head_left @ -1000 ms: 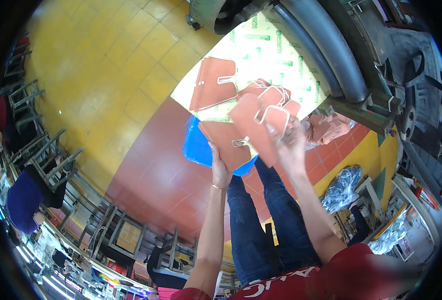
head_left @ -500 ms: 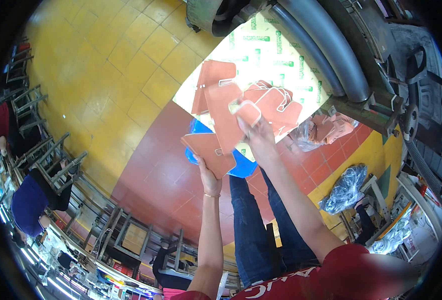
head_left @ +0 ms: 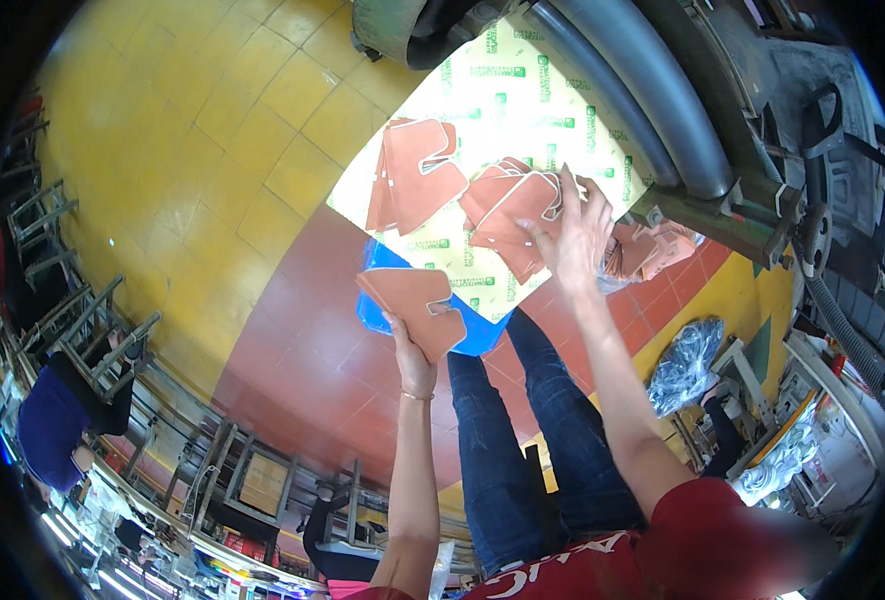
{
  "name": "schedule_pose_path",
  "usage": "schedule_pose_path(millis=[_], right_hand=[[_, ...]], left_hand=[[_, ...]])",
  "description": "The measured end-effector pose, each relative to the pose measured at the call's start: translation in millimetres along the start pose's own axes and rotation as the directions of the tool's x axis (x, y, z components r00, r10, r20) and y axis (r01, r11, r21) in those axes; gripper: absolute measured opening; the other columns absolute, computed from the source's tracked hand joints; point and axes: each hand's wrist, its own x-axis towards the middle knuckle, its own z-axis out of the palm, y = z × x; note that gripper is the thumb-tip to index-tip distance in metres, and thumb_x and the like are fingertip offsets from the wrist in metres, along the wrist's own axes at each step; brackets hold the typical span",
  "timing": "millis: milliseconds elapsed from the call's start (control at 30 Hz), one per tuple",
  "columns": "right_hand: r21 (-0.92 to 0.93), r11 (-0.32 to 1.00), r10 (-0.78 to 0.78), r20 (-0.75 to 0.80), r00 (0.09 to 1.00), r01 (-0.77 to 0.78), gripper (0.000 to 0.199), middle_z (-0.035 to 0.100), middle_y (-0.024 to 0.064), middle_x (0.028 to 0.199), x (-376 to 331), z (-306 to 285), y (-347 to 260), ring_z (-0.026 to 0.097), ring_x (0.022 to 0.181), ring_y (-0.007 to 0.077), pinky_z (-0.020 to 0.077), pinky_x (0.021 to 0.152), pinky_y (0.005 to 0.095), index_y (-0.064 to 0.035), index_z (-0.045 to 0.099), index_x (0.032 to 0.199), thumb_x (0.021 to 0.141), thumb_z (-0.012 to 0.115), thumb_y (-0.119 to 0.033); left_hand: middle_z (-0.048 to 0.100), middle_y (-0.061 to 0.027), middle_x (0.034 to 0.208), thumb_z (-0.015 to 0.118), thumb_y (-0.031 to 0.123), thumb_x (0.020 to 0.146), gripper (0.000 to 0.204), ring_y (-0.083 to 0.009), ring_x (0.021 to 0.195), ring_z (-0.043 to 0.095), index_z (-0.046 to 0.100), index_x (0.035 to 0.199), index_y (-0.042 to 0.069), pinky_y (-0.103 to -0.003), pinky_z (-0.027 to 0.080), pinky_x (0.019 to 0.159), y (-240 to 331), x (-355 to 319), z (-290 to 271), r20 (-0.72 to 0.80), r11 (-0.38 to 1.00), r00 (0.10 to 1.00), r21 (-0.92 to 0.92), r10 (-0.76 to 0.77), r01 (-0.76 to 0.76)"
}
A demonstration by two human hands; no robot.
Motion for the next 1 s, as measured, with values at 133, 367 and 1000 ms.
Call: schedule_pose_path(millis=[133,367,1000], right_hand=[[-0.042,0.988,-0.141,0.109,0.984,0.146,0.061,0.048,0.0113,0.12,19.5,6.9,18.1,0.044,0.11,0.0305,0.0371,0.092,0.0432,-0.0098,0.054,0.125,0.072,0.075,-0.03],[0.14,0.952,-0.305,0.321,0.896,0.274,0.033,0.062,0.0113,0.08,-3.0,-28.6,0.2,0.061,0.074,0.0311,0.0482,0.063,0.0384,-0.0071,0.055,0.103,0.076,0.071,-0.017],[0.389,0.193,-0.032,0.92,0.391,-0.901,0.037,0.063,0.005,0.073,-35.4,-16.6,-68.3,0.06,0.056,0.0098,0.0504,0.051,0.0231,0.001,0.047,0.116,0.087,0.066,-0.014]], left_hand=[[0.052,-0.0073,0.124,0.024,0.054,0.098,0.061,-0.0175,0.113,0.052,0.035,0.138,0.009,-0.033,0.042,0.098,0.4,1.3,16.5,0.006,0.998,0.999,-0.033,-0.044,0.044],[0.054,-0.0074,0.121,0.025,0.055,0.098,0.061,-0.0186,0.11,0.054,0.038,0.135,0.008,-0.033,0.044,0.096,0.8,1.7,12.4,-0.049,0.999,0.999,-0.045,-0.008,0.006],[0.045,-0.0096,0.133,0.025,0.055,0.098,0.063,-0.0208,0.121,0.047,0.029,0.141,0.009,-0.037,0.042,0.099,20.3,-3.8,-6.1,-0.025,0.997,0.998,-0.052,-0.058,0.056]])
